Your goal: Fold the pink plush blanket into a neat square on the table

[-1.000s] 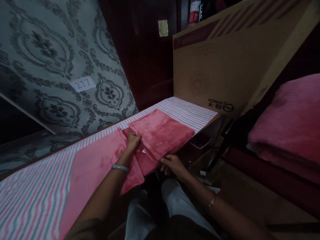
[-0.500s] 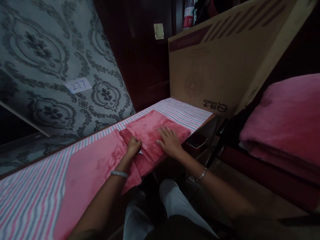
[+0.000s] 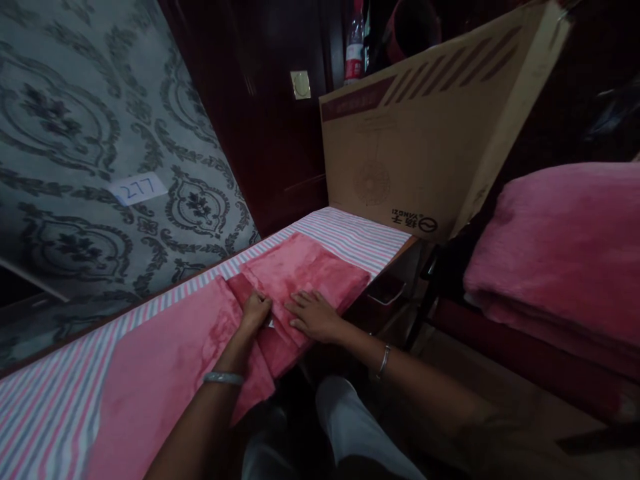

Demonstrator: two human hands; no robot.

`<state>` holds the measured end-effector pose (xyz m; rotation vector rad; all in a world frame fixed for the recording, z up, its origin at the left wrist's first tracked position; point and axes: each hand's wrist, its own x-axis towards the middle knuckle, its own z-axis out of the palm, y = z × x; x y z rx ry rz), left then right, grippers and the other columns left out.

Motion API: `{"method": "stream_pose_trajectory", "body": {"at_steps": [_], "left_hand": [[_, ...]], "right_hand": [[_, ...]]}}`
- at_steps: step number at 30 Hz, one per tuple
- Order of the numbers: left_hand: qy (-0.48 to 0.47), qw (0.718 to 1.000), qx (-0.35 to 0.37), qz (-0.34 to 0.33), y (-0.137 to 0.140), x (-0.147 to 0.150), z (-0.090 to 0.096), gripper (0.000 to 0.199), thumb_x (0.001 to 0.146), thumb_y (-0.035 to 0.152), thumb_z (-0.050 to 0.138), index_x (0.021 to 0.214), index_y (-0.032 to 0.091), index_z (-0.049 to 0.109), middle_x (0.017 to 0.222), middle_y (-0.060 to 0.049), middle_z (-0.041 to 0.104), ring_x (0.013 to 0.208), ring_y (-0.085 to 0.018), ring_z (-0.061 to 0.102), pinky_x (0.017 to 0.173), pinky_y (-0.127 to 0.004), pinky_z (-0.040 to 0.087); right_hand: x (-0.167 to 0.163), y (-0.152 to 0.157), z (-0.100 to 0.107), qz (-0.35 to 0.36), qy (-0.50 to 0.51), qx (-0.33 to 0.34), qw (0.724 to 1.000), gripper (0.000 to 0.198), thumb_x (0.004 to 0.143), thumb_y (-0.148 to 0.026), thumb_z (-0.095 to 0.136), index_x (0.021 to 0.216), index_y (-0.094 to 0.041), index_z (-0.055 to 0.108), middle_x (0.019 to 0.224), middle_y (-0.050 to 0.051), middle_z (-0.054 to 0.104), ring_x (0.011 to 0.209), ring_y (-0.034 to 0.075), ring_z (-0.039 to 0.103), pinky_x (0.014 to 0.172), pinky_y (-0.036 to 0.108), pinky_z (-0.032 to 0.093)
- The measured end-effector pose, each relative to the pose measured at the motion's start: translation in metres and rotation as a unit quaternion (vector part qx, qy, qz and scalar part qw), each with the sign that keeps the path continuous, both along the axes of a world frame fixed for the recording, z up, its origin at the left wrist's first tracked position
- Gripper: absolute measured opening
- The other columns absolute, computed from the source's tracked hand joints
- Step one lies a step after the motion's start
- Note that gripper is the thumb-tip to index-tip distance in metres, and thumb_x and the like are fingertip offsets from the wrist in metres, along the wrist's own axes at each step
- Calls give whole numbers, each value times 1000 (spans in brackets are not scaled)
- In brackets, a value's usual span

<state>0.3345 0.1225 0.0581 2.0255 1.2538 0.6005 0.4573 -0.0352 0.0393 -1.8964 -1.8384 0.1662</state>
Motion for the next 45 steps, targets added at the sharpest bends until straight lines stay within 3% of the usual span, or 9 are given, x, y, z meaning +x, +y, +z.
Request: {"method": "stream_pose_trajectory", "body": {"at_steps": [3, 6, 11, 18, 28, 31, 37, 40, 45], "left_hand": [[45, 997, 69, 13, -2, 8, 18, 10, 75, 30, 58, 78, 21, 58, 64, -6, 63, 70, -26, 64, 62, -34, 48], [125, 965, 222, -58, -12, 28, 29, 33, 81, 37, 56, 104, 16, 66, 103, -18, 71, 104, -33, 64, 90, -44, 48], [245, 898, 326, -165, -27, 59, -3, 73, 86, 56, 54, 149, 21, 43, 160, -19, 30, 148, -45, 21, 114, -67, 20], [279, 890, 321, -166, -27, 56, -34, 71, 89, 60, 49, 152, 29, 39, 163, -16, 24, 149, -46, 18, 114, -71, 16], [272, 892, 323, -161, -31, 52, -37, 73, 90, 66, 43, 154, 31, 34, 165, -11, 22, 150, -43, 14, 116, -69, 15], [272, 896, 314, -155, -33, 50, -39, 77, 88, 69, 43, 154, 30, 32, 165, -11, 22, 150, -43, 14, 117, -67, 14], [284, 911, 241, -180, -26, 53, -19, 82, 87, 71, 40, 155, 26, 29, 165, -13, 21, 150, -40, 18, 117, -64, 20], [307, 909, 235, -156, -5, 57, 3, 73, 91, 63, 38, 152, 21, 37, 161, -17, 29, 146, -37, 31, 114, -59, 30], [333, 898, 275, -83, 38, 53, 10, 80, 91, 66, 39, 153, 16, 34, 161, -21, 27, 151, -38, 17, 118, -61, 15]], "right_hand": [[24, 9, 15, -8, 45, 31, 998, 39, 97, -30, 48, 131, -19, 65, 137, 12, 63, 129, 32, 53, 114, 51, 29], [58, 22, 30, -85, 32, 38, 995, 46, 99, -27, 44, 141, -14, 55, 145, 16, 55, 139, 34, 43, 117, 56, 22], [103, 33, 20, -141, -82, -39, 986, 58, 99, -41, 45, 154, -25, 36, 165, 8, 21, 152, 34, 13, 118, 61, 14], [113, 30, -14, -139, -93, -79, 983, 60, 101, -48, 36, 156, -28, 30, 165, 6, 20, 152, 34, 16, 116, 61, 22], [121, 91, 13, -133, -144, 20, 980, 60, 99, -47, 41, 156, -30, 31, 167, 7, 15, 153, 33, 11, 117, 61, 20], [123, 108, 3, -114, -145, -11, 983, 59, 100, -48, 37, 155, -27, 33, 165, 8, 20, 152, 31, 16, 118, 59, 20], [127, 114, -27, -123, -128, -42, 983, 59, 101, -50, 32, 156, -28, 32, 163, 8, 28, 151, 29, 21, 118, 56, 23], [129, 117, -17, -114, -117, -67, 984, 58, 100, -50, 35, 154, -27, 36, 162, 9, 30, 150, 31, 24, 116, 60, 23], [130, 145, 16, -138, -93, -58, 984, 53, 102, -45, 28, 150, -27, 42, 157, 10, 41, 146, 30, 33, 117, 63, 15]]}}
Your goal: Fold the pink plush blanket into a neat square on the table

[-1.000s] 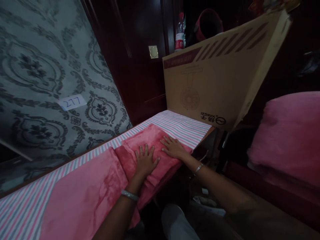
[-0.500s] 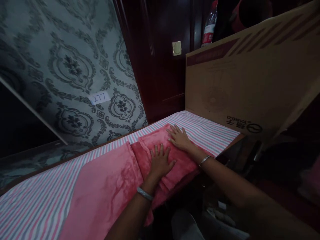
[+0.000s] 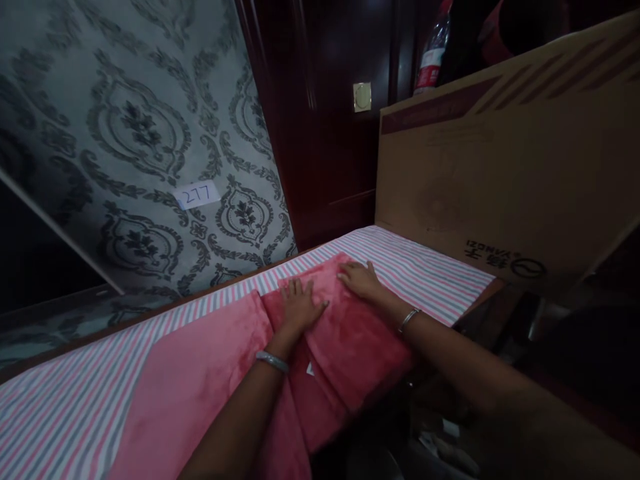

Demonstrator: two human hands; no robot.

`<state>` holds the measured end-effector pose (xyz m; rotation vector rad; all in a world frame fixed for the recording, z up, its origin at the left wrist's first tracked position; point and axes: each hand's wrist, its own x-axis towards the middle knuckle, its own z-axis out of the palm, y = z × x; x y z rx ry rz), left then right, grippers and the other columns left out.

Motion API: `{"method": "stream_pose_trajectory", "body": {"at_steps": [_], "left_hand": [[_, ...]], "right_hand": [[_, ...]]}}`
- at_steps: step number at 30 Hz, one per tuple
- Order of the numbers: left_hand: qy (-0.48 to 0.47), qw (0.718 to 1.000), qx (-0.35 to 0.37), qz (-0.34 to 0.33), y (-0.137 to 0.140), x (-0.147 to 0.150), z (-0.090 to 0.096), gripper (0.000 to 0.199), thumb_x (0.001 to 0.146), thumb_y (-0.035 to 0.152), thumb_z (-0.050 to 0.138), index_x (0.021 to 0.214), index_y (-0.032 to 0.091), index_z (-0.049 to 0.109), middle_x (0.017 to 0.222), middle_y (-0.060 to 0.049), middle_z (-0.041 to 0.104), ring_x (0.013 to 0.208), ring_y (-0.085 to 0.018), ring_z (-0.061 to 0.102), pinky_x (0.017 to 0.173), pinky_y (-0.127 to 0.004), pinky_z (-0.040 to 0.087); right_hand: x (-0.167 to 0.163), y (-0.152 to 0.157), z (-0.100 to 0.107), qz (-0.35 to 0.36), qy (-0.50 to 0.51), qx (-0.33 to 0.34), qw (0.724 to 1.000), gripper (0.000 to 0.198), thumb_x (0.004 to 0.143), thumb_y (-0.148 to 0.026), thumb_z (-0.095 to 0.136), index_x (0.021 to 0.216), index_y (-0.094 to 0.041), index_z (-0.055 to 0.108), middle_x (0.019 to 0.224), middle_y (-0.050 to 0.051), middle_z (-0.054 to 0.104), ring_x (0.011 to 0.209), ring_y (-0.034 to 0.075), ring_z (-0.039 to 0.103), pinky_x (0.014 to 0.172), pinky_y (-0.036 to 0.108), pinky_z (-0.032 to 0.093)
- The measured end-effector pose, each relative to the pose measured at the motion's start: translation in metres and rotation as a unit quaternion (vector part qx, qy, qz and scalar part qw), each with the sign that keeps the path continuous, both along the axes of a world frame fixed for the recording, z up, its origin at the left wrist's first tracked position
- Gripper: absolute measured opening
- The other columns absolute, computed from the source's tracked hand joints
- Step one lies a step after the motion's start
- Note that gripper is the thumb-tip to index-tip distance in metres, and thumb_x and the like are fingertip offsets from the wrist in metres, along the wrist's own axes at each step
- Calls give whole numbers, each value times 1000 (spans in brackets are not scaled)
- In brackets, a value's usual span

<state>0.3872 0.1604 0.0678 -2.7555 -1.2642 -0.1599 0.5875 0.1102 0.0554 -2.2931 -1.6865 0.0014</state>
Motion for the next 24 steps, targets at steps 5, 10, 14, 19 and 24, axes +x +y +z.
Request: {"method": "stream_pose_trajectory", "body": {"at_steps": [5, 10, 14, 19, 24], "left_hand": [[-5, 999, -43, 28, 17, -4, -21, 86, 87, 75, 35, 156, 23, 28, 164, -20, 19, 151, -39, 12, 114, -65, 22], [-2, 995, -93, 38, 22, -1, -24, 91, 83, 80, 34, 157, 27, 25, 165, -18, 15, 152, -38, 8, 115, -65, 18], [-5, 993, -112, 45, 25, -1, -25, 92, 82, 81, 33, 157, 29, 21, 165, -18, 13, 153, -37, 6, 116, -64, 16], [-13, 993, -104, 46, 25, -1, -28, 97, 80, 85, 32, 157, 27, 21, 165, -20, 13, 153, -37, 6, 116, -63, 16], [-14, 994, -96, 42, 26, -1, -26, 94, 81, 83, 34, 157, 27, 24, 164, -21, 14, 153, -37, 7, 115, -64, 19]], "right_hand": [[11, 37, -6, 47, -17, -7, 999, 61, 100, -51, 32, 156, -26, 30, 165, 5, 22, 153, 28, 12, 121, 57, 12], [25, 49, -31, 18, 46, -44, 998, 63, 100, -58, 24, 157, -29, 28, 166, 4, 19, 154, 25, 11, 120, 55, 19], [30, 50, -35, 14, 65, -44, 997, 65, 99, -62, 25, 157, -30, 27, 166, 3, 18, 154, 25, 10, 120, 56, 18], [27, 49, -31, 17, 75, -36, 996, 64, 100, -59, 24, 156, -29, 28, 166, 3, 16, 154, 24, 9, 120, 56, 18], [19, 38, -12, 8, 72, -57, 996, 61, 102, -52, 25, 158, -27, 24, 167, 3, 15, 154, 23, 8, 121, 55, 16]]}}
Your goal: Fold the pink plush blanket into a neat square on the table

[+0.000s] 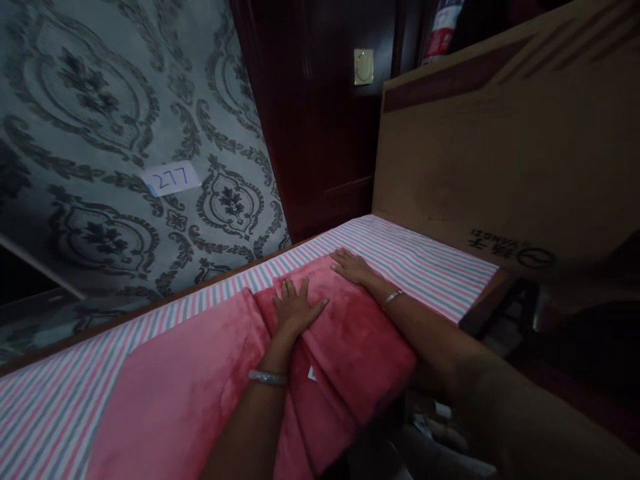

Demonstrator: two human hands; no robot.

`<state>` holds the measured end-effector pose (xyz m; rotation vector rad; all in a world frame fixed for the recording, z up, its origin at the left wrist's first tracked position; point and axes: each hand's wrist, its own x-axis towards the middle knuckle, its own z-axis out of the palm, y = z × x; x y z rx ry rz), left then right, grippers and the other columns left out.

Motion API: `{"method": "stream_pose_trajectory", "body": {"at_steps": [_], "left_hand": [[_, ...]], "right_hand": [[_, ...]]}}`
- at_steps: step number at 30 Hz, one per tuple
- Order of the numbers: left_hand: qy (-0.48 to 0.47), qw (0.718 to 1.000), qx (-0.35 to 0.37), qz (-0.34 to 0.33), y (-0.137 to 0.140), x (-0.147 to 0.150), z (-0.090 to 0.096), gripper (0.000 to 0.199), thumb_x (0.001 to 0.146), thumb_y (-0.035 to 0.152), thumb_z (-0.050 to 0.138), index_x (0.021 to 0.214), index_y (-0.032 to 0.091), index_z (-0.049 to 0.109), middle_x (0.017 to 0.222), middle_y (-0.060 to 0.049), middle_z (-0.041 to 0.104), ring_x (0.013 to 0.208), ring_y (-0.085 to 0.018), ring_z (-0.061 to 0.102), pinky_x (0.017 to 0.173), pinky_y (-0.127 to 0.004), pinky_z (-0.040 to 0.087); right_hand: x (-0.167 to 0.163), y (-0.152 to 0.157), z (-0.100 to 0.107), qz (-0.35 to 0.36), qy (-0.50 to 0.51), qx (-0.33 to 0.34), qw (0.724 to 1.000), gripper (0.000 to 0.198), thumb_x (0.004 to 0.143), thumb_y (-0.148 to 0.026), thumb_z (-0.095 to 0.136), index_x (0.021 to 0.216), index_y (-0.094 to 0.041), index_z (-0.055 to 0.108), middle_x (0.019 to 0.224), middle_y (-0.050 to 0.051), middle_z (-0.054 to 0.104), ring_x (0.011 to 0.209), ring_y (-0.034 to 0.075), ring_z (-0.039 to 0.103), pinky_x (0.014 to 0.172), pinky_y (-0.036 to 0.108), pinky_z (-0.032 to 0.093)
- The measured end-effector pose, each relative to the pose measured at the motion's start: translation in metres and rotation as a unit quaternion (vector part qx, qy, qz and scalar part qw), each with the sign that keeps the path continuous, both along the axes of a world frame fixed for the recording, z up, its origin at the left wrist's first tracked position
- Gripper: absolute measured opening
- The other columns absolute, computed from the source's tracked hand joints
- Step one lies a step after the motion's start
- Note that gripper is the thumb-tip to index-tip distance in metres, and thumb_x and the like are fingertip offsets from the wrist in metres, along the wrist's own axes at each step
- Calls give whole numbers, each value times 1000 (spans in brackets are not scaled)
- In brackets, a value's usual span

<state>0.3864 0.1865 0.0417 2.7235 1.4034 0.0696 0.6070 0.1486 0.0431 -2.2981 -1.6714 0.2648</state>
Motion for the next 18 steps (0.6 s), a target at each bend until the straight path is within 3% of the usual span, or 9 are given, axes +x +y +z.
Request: {"method": "stream_pose_trajectory", "body": {"at_steps": [5, 10, 13, 15, 18], "left_hand": [[-2, 1000, 24, -6, -4, 1, 7, 90, 84, 78, 36, 156, 24, 28, 162, -23, 20, 151, -41, 14, 113, -66, 21], [-10, 990, 125, -67, -22, 5, 15, 79, 89, 68, 38, 147, 15, 43, 150, -24, 44, 143, -42, 32, 118, -62, 11], [-3, 990, 90, -112, -27, 8, 9, 82, 87, 71, 39, 153, 22, 34, 158, -21, 33, 147, -43, 25, 117, -64, 12], [7, 992, 63, -107, -24, 7, 3, 86, 85, 76, 39, 156, 29, 29, 164, -18, 21, 149, -46, 15, 115, -67, 13], [16, 993, 53, -101, -19, 6, -3, 88, 84, 78, 39, 156, 31, 26, 165, -17, 16, 150, -47, 11, 115, -67, 13]], "right_hand": [[-6, -31, 17, 3, -62, 9, 998, 63, 101, -56, 26, 158, -30, 23, 167, 4, 12, 153, 30, 9, 119, 63, 13], [-5, -56, 4, 26, -70, 4, 997, 62, 101, -56, 27, 157, -31, 26, 166, 4, 17, 153, 29, 13, 119, 58, 19], [0, -58, -9, 20, -60, 22, 998, 61, 102, -55, 26, 158, -30, 24, 166, 4, 15, 153, 28, 12, 119, 55, 22], [3, -57, -15, 20, -56, 34, 998, 61, 102, -55, 25, 158, -30, 25, 166, 4, 17, 153, 27, 13, 119, 53, 22], [7, -56, -20, 11, -46, 37, 998, 60, 102, -55, 24, 157, -29, 27, 165, 3, 20, 153, 26, 15, 120, 50, 22]]}}
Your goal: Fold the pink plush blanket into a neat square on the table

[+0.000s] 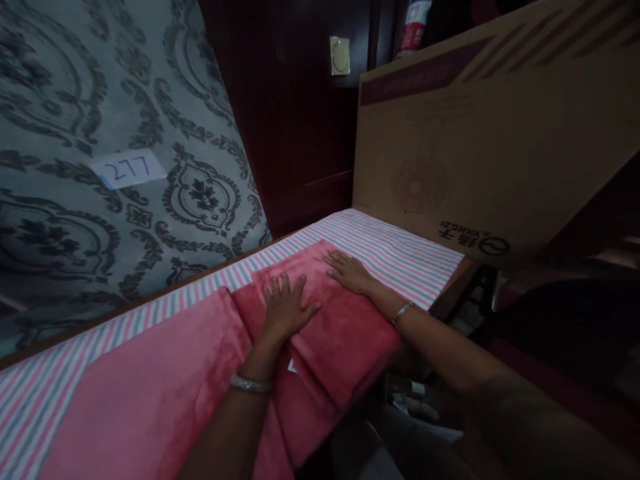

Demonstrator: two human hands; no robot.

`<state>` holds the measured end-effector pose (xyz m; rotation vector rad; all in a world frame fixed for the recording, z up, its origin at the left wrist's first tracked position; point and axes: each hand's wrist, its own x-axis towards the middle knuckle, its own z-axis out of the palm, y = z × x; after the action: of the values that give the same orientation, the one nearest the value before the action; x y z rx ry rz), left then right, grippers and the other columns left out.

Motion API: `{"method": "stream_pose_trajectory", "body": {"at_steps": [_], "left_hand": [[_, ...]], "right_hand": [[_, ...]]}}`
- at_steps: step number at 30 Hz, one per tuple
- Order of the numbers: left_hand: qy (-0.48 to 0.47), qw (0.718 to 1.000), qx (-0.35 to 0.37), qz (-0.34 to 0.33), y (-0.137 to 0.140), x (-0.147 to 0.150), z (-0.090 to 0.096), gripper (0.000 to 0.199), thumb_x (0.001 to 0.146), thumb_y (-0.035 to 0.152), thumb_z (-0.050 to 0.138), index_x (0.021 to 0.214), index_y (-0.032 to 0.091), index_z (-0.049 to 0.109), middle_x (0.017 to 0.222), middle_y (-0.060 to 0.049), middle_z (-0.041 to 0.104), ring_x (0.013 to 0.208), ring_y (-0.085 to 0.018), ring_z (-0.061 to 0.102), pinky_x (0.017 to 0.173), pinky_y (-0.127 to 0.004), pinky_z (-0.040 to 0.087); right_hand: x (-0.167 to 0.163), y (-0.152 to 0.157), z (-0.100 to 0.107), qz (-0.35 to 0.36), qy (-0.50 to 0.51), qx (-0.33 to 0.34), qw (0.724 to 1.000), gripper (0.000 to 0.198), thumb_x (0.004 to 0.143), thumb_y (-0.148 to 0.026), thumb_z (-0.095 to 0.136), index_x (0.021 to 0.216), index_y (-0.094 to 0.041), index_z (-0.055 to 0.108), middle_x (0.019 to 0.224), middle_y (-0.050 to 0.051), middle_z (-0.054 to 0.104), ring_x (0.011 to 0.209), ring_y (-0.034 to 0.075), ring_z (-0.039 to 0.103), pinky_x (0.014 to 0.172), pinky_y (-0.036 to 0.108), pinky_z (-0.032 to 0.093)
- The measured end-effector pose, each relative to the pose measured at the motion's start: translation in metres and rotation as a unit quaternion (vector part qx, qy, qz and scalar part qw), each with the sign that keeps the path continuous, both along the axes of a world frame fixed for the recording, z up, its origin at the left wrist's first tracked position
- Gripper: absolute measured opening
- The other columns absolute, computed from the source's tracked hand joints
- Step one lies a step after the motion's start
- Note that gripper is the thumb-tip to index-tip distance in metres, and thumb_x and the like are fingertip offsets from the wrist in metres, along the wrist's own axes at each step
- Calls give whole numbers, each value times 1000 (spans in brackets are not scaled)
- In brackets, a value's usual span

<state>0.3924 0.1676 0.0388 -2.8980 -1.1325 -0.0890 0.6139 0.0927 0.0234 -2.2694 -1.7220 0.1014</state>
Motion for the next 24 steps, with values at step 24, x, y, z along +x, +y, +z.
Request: {"method": "stream_pose_trajectory", "body": {"at_steps": [24], "left_hand": [[48, 988, -47, -137, -105, -32, 4, 78, 89, 70, 42, 156, 34, 23, 167, -10, 12, 153, -36, 4, 119, -62, 9]], "right_hand": [[-24, -135, 4, -58, -1, -54, 997, 64, 100, -59, 23, 157, -32, 26, 167, 1, 14, 151, 34, 19, 117, 56, 26]]}}
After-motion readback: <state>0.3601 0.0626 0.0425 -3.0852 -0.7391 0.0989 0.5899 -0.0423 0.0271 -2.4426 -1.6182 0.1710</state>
